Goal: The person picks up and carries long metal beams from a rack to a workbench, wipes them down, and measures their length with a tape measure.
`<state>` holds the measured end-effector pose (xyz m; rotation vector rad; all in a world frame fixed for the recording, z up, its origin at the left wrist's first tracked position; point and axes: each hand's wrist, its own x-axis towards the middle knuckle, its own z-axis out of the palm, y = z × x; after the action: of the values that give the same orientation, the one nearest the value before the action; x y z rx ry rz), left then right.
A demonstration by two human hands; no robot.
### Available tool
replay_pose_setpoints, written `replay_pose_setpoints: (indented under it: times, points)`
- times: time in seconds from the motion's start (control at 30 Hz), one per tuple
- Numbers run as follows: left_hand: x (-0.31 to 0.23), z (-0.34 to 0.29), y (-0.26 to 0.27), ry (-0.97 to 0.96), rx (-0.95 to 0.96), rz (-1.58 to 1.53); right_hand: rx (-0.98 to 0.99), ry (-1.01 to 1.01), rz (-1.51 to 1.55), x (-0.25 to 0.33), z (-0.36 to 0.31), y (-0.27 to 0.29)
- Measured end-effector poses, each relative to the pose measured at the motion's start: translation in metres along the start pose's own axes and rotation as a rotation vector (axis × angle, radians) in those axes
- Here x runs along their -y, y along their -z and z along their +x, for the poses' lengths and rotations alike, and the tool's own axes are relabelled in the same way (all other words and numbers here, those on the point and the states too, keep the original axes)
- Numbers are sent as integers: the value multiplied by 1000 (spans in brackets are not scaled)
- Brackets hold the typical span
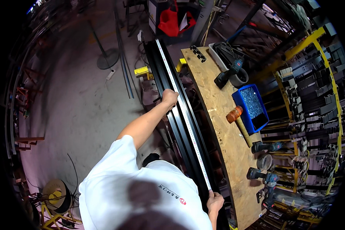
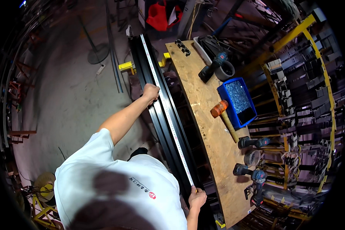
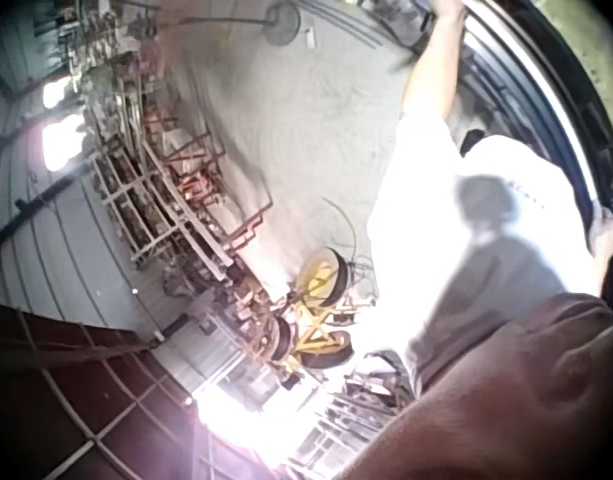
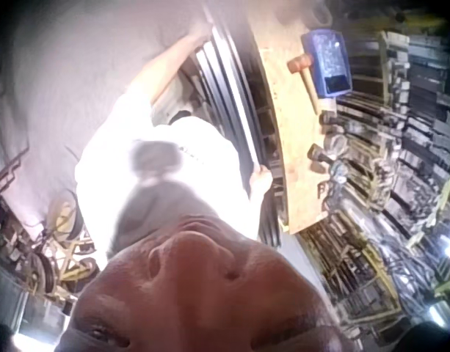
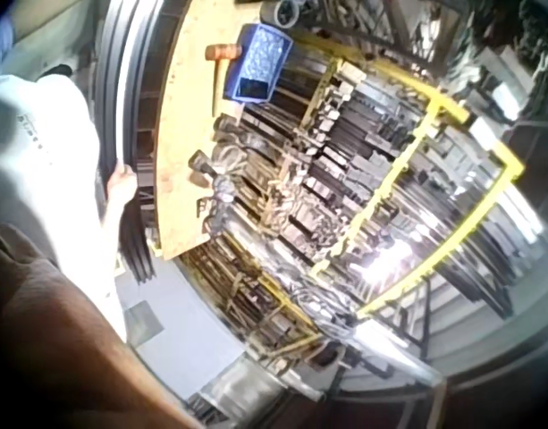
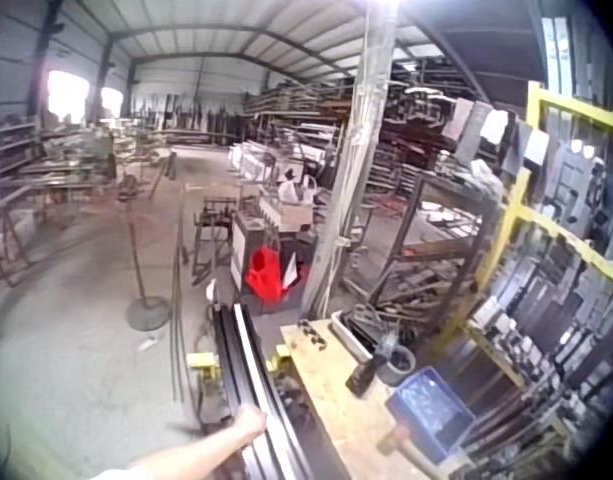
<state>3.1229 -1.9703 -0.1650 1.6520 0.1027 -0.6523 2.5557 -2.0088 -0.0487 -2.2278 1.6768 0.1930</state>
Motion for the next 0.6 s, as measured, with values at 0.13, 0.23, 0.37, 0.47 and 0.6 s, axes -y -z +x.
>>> replay_pose_setpoints:
  times: [0.13, 0.23, 0.37, 0.47, 0.6]
  points:
    - [-10, -6, -2, 27, 0, 14, 11, -22, -2, -1, 5, 4]
    - [-4, 0, 0, 36, -14, -7, 20, -38, -5, 1, 10, 10]
    - [-11, -5, -1, 45, 6, -7, 23, -53, -4, 3, 8, 15]
    - [-13, -3, -1, 53, 19, -61, 20, -60, -14, 12, 8, 19]
    - [-16, -1, 0, 79, 38, -12, -1, -34, -27, 16, 2, 21]
